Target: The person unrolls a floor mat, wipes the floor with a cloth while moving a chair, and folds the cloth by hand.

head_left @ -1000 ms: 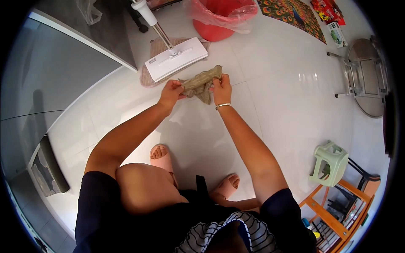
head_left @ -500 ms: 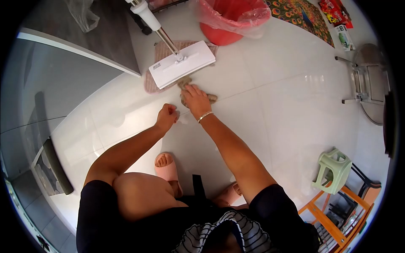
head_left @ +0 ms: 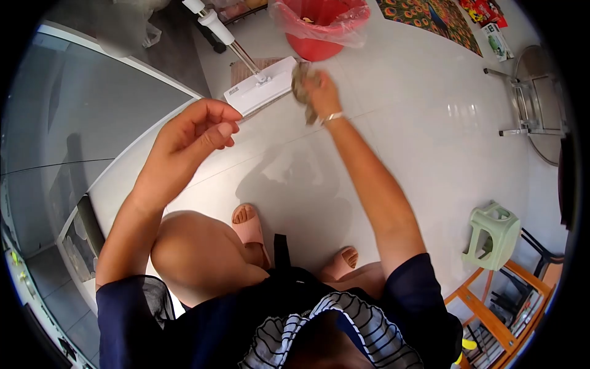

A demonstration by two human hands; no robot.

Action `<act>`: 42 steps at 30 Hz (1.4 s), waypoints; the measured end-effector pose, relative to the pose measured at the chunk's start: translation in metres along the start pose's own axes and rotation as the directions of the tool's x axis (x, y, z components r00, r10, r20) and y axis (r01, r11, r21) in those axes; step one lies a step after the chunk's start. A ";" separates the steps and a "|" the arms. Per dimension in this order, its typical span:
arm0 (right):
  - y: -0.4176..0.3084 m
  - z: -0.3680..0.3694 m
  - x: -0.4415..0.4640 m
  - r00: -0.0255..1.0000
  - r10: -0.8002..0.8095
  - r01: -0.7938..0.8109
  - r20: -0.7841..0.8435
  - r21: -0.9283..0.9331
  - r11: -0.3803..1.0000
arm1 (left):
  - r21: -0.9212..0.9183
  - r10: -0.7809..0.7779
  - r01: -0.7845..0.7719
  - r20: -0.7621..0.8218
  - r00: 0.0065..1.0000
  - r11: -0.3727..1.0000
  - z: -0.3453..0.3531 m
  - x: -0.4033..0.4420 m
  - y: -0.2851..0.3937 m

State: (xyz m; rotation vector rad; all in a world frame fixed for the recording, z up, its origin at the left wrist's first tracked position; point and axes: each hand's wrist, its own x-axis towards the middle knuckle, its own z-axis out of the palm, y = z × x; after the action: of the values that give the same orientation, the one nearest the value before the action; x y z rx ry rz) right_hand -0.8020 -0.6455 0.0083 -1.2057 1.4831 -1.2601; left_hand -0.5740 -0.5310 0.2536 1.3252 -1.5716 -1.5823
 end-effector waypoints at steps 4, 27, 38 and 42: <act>-0.141 -0.055 0.079 0.963 -0.234 0.183 0.131 0.317 0.931 | 0.243 0.122 -0.157 0.152 0.981 0.957 0.051 -0.025 0.032; -0.153 -0.178 -0.190 0.774 0.591 -0.385 0.226 0.910 0.156 | 0.561 -0.213 -0.240 0.622 0.754 0.792 0.187 -0.092 -0.017; -0.337 -0.192 -0.335 0.739 0.598 -0.378 0.309 0.926 -0.012 | 0.497 -0.030 -0.119 0.282 0.959 0.859 0.156 -0.161 0.030; -0.397 -0.205 -0.323 0.654 0.713 -0.460 0.254 0.882 0.107 | 0.465 0.055 -0.105 0.119 0.991 0.879 0.104 -0.172 0.077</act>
State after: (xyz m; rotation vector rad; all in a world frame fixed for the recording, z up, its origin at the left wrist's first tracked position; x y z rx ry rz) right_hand -0.8761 -0.3044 0.4344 0.3660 0.9053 -1.2877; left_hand -0.6227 -0.3475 0.3552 1.4103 -2.1449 -1.2767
